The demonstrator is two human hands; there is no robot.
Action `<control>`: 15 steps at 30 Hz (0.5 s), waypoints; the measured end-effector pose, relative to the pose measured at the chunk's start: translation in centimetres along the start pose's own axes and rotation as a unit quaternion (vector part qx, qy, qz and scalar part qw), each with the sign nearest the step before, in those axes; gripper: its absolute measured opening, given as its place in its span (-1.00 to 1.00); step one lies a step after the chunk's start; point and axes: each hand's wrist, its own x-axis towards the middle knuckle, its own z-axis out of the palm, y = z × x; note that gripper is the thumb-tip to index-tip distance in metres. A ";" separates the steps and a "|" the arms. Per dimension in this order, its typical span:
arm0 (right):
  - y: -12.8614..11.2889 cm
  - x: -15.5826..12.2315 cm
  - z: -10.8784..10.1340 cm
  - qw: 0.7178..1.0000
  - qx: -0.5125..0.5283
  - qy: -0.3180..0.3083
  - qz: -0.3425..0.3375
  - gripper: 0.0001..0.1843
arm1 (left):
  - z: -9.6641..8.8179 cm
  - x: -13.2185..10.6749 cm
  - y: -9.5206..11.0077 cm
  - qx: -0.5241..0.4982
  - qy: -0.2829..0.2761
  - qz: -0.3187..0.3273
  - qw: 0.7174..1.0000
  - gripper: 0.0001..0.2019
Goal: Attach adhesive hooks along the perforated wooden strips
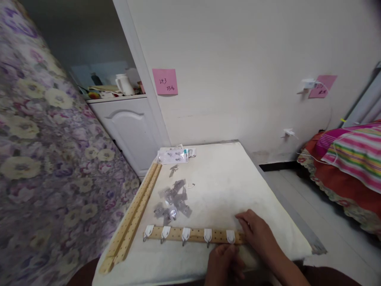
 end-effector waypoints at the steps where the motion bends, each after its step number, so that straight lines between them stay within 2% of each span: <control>1: 0.3 0.2 -0.6 1.000 0.004 0.021 -0.001 -0.70 | 0.1 -0.1 0.1 -0.001 0.002 -0.004 1.000 -0.56; 4: 0.8 0.5 -2.3 0.997 0.011 0.074 0.003 -0.70 | 0.3 -0.3 0.3 -0.002 0.013 -0.005 1.000 -0.52; 7: 0.9 0.5 -3.2 0.996 0.016 0.087 0.014 -0.70 | 0.4 -0.4 0.3 -0.010 0.014 -0.006 1.000 -0.50; 10: 0.8 0.5 -3.1 0.997 0.027 0.069 0.023 -0.71 | 0.4 -0.4 0.4 -0.013 0.011 -0.009 1.000 -0.53; 15: 0.5 0.6 -1.4 0.997 0.069 -0.001 0.024 -0.79 | 0.3 -0.3 0.4 -0.002 0.008 -0.008 1.000 -0.56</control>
